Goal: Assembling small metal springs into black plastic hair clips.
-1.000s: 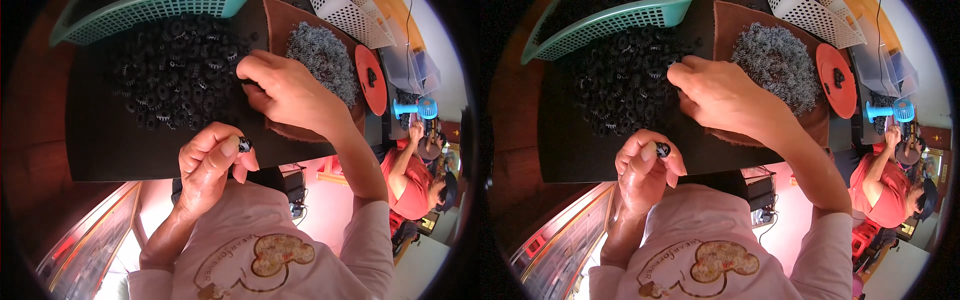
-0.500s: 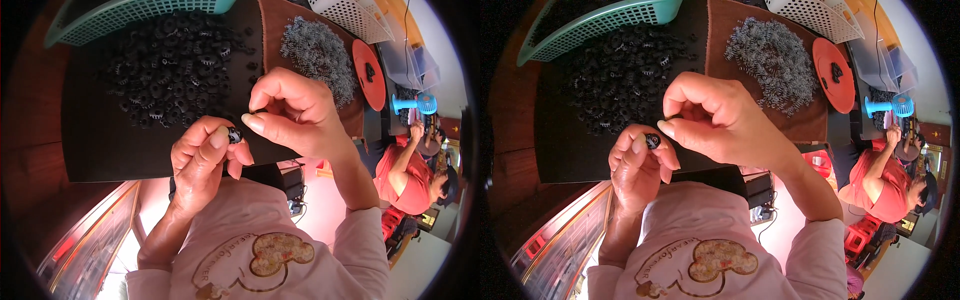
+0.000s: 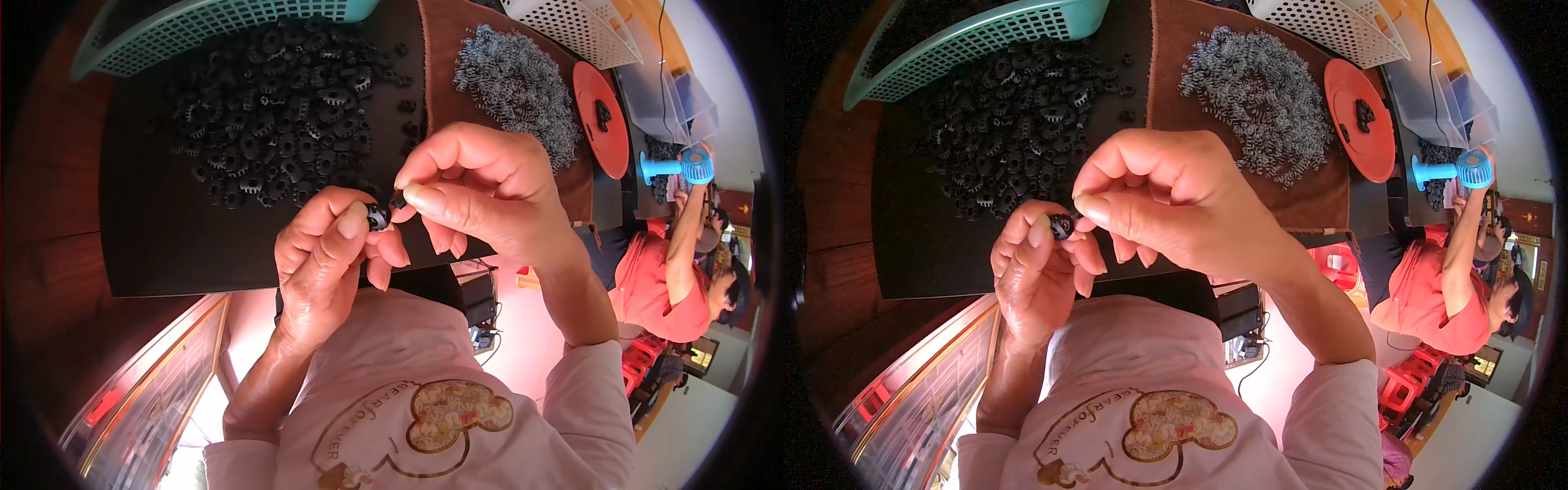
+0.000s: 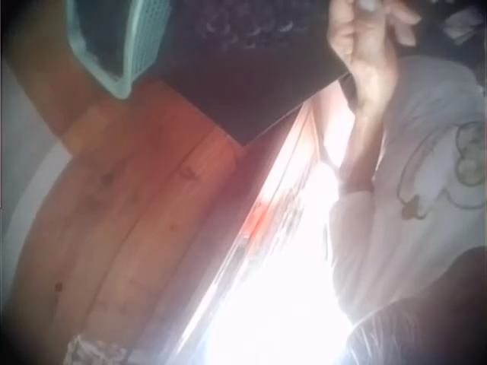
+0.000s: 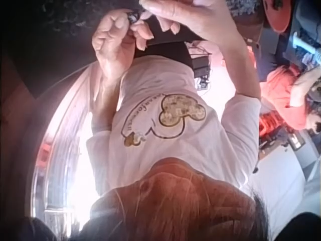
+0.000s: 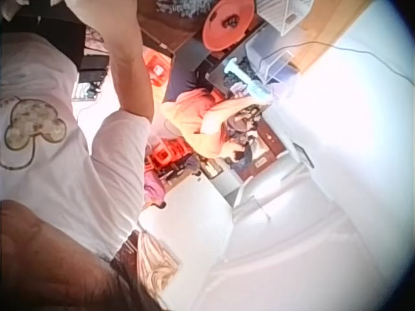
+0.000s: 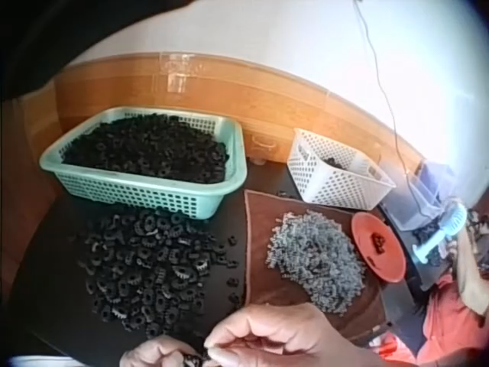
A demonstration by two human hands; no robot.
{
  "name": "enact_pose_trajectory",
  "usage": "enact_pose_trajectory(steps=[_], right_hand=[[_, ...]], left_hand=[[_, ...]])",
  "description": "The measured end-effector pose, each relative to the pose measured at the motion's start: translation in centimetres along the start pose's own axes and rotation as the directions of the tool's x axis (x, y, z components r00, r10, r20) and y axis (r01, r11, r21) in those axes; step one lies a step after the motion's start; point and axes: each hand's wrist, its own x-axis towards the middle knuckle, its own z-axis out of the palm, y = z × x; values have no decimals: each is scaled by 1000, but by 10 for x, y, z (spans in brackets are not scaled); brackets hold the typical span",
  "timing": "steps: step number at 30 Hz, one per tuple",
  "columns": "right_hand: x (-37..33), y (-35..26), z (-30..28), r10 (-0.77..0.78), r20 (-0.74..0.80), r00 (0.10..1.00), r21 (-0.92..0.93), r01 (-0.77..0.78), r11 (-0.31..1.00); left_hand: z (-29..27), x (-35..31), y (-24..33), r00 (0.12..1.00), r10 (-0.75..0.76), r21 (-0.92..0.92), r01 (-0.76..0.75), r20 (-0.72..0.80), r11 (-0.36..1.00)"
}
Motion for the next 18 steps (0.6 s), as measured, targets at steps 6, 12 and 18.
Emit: enact_pose_trajectory(steps=[6, 12, 18], right_hand=[[0, -1, 3, -94, 70, 993, 165, 81, 983], [1, 1, 2, -36, 78, 996, 67, 31, 997], [-2, 3, 4, -7, 14, 1000, 37, 6, 999]], left_hand=[[-1, 2, 0, 1000, 0, 10, 0, 18, 1000], [0, 2, 2, 1000, -7, 36, 7, 7, 999], [0, 1, -1, 1000, 11, 73, -13, 17, 997]])
